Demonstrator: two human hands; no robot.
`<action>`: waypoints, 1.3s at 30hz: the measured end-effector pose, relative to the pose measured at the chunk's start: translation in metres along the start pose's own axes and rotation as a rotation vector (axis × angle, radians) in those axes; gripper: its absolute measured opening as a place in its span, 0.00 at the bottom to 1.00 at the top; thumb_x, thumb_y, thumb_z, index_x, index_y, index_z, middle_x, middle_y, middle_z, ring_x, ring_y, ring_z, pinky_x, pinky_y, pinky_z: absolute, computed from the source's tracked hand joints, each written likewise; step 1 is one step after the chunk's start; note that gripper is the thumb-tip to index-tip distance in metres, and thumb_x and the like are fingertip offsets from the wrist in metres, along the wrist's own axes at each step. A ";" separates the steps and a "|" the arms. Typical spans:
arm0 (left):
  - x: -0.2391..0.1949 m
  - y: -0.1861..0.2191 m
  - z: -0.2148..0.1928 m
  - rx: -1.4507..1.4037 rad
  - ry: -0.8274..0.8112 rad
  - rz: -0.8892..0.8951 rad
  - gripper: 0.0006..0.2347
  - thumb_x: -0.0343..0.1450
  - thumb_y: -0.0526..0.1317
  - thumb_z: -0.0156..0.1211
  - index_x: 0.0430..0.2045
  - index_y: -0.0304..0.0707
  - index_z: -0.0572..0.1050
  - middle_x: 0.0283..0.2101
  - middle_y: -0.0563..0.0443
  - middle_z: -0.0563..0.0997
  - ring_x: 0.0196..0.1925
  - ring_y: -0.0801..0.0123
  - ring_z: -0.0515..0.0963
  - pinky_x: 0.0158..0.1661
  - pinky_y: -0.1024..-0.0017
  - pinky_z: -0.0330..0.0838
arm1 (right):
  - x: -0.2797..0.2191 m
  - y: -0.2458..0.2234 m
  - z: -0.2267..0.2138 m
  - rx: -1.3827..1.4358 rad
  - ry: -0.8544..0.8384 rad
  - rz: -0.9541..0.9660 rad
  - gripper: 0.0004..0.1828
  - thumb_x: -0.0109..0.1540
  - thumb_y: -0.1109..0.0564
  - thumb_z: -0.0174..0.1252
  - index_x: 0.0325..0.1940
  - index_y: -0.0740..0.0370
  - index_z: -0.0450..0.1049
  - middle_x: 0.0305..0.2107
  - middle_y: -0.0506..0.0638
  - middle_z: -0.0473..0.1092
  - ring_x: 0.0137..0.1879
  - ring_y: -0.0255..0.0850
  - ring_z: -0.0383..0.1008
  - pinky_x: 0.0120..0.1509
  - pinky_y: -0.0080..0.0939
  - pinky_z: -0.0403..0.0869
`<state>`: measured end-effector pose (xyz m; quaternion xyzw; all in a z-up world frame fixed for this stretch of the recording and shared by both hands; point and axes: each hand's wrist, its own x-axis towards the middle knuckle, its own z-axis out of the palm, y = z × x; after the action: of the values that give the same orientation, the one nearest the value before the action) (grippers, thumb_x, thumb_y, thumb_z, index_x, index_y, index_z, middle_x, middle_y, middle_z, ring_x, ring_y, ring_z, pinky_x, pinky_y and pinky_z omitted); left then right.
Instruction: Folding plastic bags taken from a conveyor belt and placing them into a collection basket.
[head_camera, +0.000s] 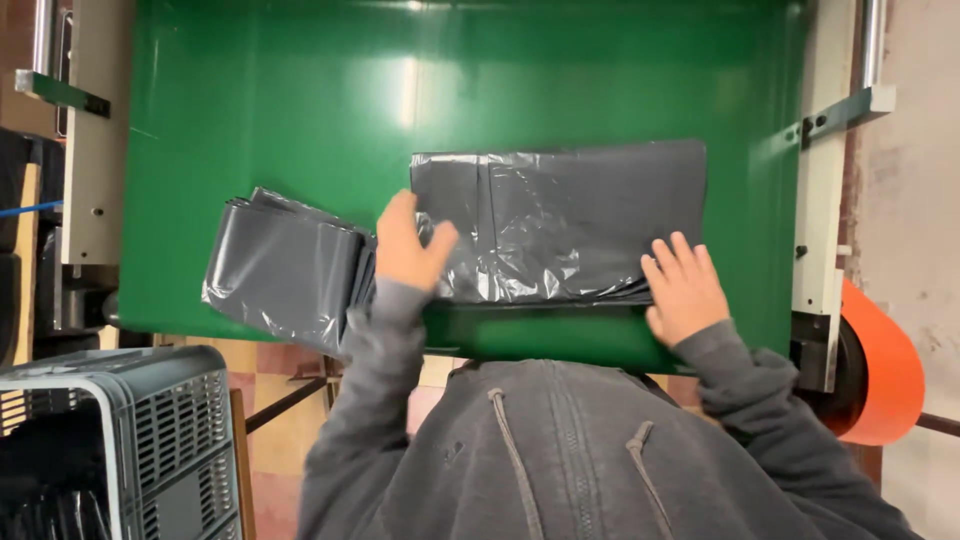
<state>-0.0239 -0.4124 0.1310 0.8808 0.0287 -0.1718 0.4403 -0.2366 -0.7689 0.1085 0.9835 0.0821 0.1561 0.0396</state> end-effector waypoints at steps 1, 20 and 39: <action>-0.026 0.002 0.001 0.278 0.092 0.556 0.30 0.66 0.56 0.63 0.57 0.35 0.66 0.61 0.37 0.70 0.68 0.51 0.69 0.71 0.55 0.59 | 0.016 -0.015 -0.004 0.058 -0.040 -0.052 0.38 0.43 0.55 0.57 0.59 0.60 0.72 0.60 0.59 0.69 0.72 0.59 0.64 0.70 0.60 0.63; -0.027 0.095 0.108 0.277 -1.235 0.853 0.18 0.81 0.52 0.40 0.45 0.40 0.76 0.47 0.36 0.82 0.51 0.41 0.80 0.51 0.56 0.78 | -0.056 -0.082 0.078 1.130 0.101 -0.215 0.26 0.61 0.56 0.47 0.62 0.66 0.74 0.61 0.61 0.71 0.71 0.58 0.67 0.78 0.63 0.55; 0.038 0.059 0.225 0.641 0.092 0.463 0.20 0.68 0.56 0.62 0.43 0.42 0.72 0.47 0.42 0.73 0.45 0.51 0.71 0.41 0.53 0.67 | -0.155 0.025 0.136 2.054 0.001 1.383 0.19 0.65 0.66 0.51 0.61 0.69 0.70 0.30 0.53 0.67 0.29 0.36 0.63 0.31 0.36 0.70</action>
<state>-0.0386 -0.6290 0.0398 0.9636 -0.2058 -0.0286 0.1684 -0.3353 -0.8275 -0.0646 0.3954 -0.3699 0.0077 -0.8407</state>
